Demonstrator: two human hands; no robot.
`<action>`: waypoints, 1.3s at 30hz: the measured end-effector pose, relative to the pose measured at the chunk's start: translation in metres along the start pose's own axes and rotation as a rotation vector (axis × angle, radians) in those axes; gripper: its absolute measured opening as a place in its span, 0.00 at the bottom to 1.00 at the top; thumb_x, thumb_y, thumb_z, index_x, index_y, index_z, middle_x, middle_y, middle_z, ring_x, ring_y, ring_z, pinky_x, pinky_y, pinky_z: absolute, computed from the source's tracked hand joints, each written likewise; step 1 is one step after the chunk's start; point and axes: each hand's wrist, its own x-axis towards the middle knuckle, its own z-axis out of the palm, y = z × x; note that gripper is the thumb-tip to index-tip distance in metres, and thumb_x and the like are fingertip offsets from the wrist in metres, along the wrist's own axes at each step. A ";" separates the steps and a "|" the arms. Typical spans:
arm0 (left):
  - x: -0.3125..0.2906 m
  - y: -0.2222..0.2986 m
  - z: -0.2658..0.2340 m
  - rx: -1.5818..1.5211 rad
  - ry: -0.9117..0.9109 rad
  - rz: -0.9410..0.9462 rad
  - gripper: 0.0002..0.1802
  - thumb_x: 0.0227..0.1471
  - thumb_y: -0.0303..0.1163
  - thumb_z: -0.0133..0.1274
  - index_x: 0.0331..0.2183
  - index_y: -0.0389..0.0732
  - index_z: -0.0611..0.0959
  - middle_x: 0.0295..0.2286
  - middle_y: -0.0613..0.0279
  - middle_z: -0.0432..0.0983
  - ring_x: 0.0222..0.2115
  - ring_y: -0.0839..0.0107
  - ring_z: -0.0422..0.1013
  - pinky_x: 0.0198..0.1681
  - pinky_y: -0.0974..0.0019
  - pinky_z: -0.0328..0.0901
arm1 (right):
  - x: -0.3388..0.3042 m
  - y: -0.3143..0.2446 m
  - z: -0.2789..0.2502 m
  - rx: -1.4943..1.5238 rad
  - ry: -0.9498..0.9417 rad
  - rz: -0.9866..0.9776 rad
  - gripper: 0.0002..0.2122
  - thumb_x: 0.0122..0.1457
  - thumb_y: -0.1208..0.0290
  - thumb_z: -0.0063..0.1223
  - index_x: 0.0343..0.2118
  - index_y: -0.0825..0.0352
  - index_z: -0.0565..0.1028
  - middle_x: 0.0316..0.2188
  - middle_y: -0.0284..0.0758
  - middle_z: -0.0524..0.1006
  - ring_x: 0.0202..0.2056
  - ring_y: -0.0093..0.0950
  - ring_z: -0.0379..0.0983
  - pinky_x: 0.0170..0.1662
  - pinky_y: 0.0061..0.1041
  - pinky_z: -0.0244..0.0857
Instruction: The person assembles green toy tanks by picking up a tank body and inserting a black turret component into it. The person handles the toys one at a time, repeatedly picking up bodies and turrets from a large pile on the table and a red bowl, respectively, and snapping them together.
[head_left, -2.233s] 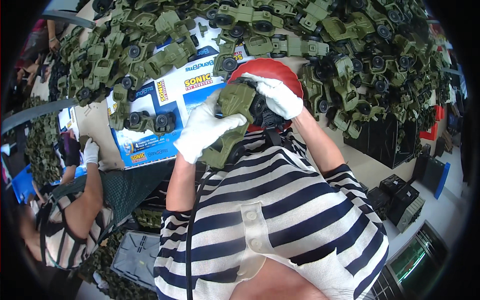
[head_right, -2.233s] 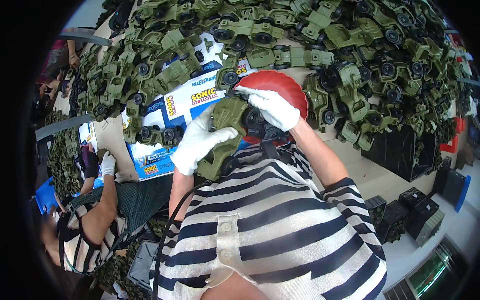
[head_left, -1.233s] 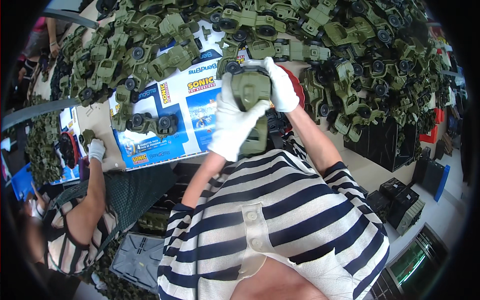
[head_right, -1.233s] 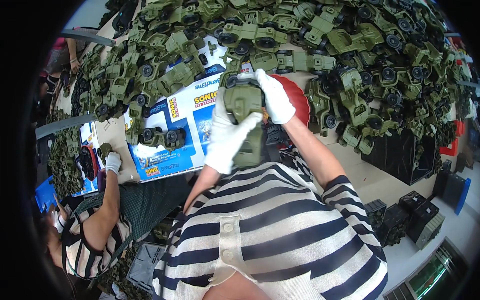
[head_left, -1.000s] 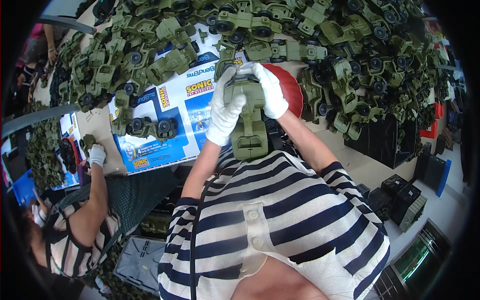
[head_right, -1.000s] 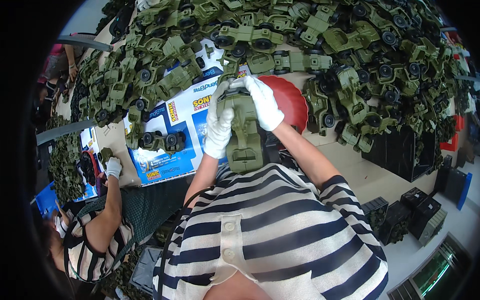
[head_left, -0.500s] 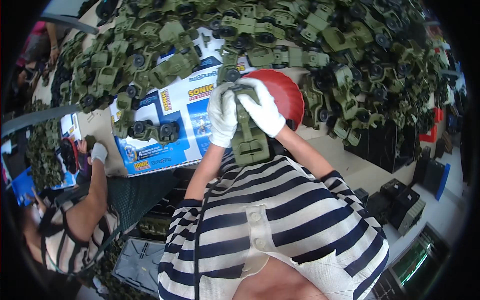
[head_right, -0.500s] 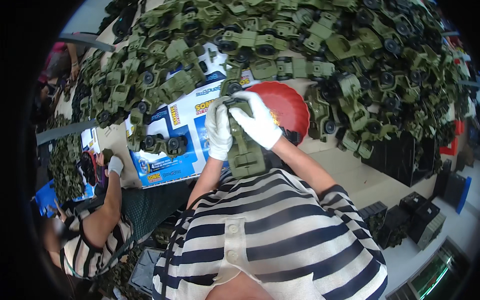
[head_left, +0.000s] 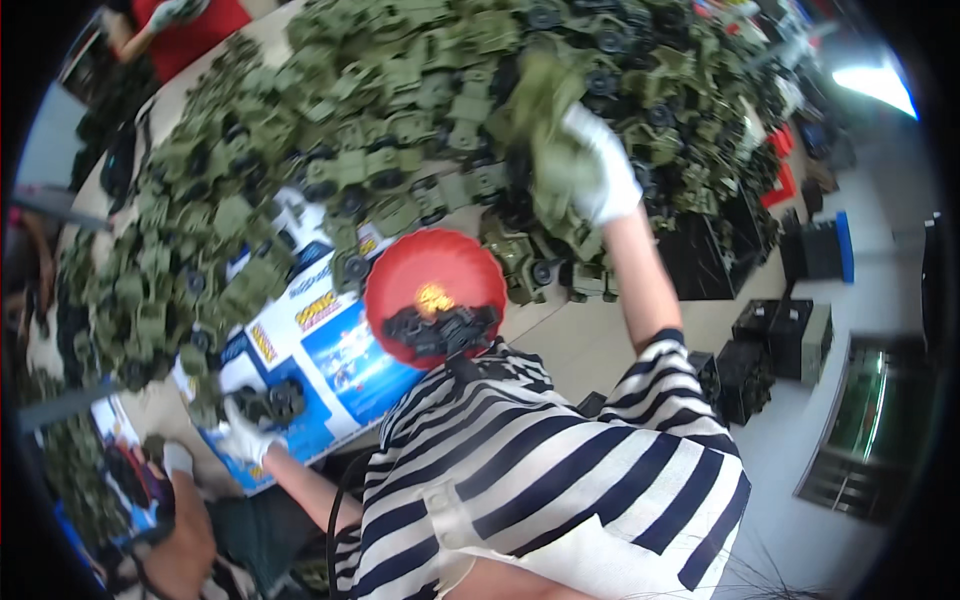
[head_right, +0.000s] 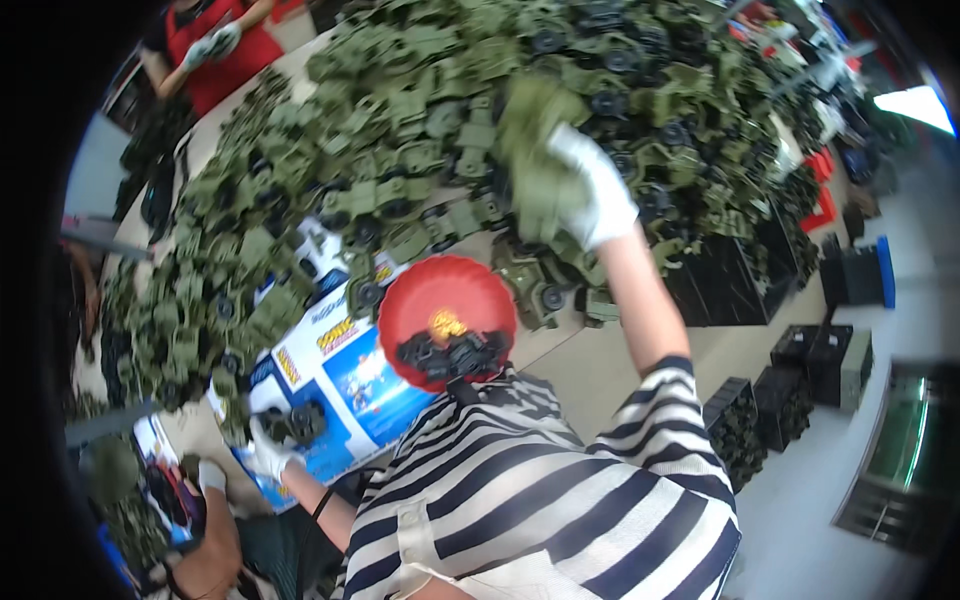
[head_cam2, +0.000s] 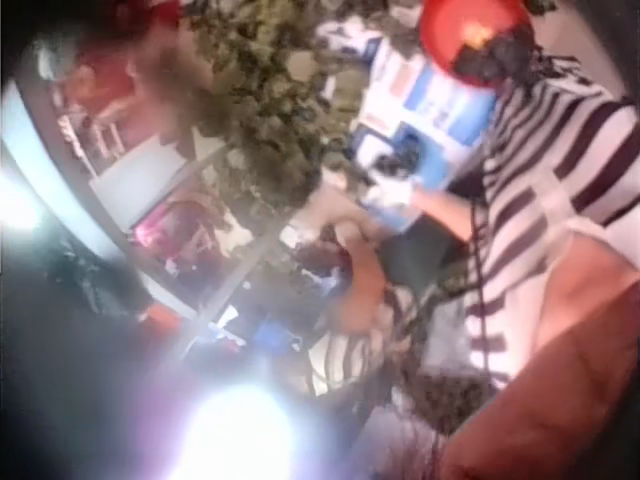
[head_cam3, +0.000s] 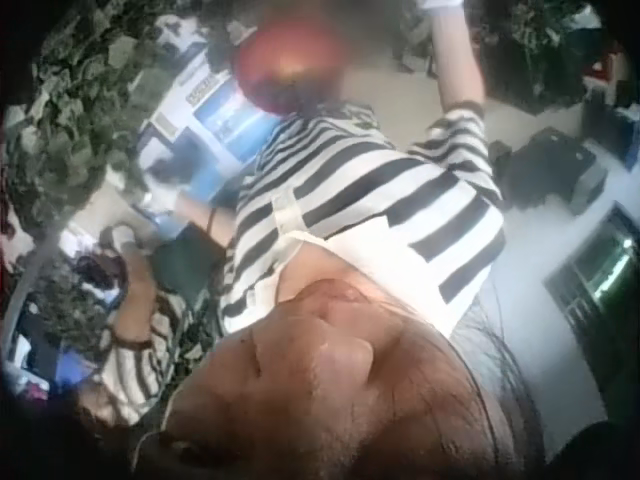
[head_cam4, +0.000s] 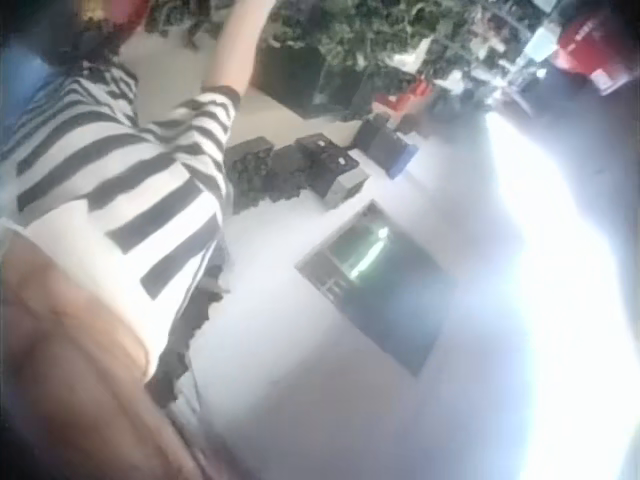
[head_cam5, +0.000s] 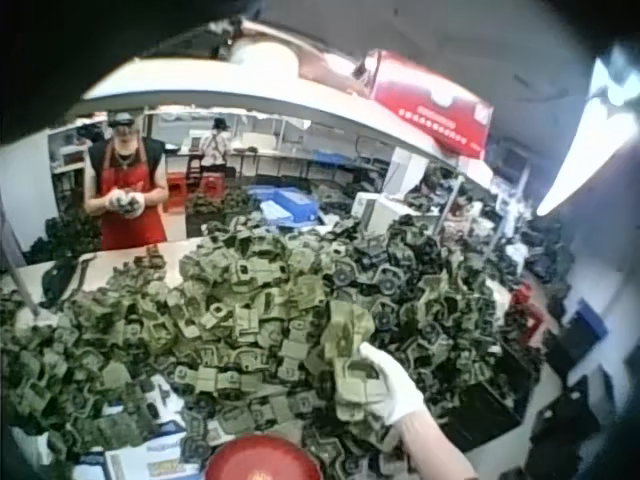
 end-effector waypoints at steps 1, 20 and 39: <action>-0.012 0.008 -0.003 -0.109 0.054 -0.264 0.52 0.32 0.42 0.76 0.50 0.28 0.62 0.45 0.44 0.71 0.34 0.53 0.76 0.33 0.50 0.78 | 0.014 -0.040 0.010 0.076 -0.006 -0.253 0.18 0.62 0.63 0.53 0.52 0.64 0.70 0.49 0.40 0.75 0.47 0.34 0.75 0.51 0.40 0.71; -0.161 0.040 0.057 0.816 -0.608 1.021 0.45 0.38 0.36 0.64 0.58 0.33 0.66 0.33 0.46 0.77 0.32 0.51 0.75 0.37 0.53 0.69 | -0.042 0.181 -0.024 -1.699 -0.448 0.079 0.23 0.58 0.57 0.54 0.53 0.65 0.73 0.47 0.46 0.77 0.49 0.41 0.73 0.53 0.37 0.66; -0.135 0.063 0.069 1.202 -1.006 0.667 0.36 0.41 0.39 0.62 0.55 0.53 0.73 0.52 0.53 0.72 0.58 0.52 0.62 0.58 0.38 0.52 | -0.012 0.235 -0.025 -1.697 -0.437 -0.086 0.22 0.57 0.60 0.54 0.54 0.61 0.71 0.45 0.43 0.77 0.47 0.42 0.73 0.51 0.39 0.66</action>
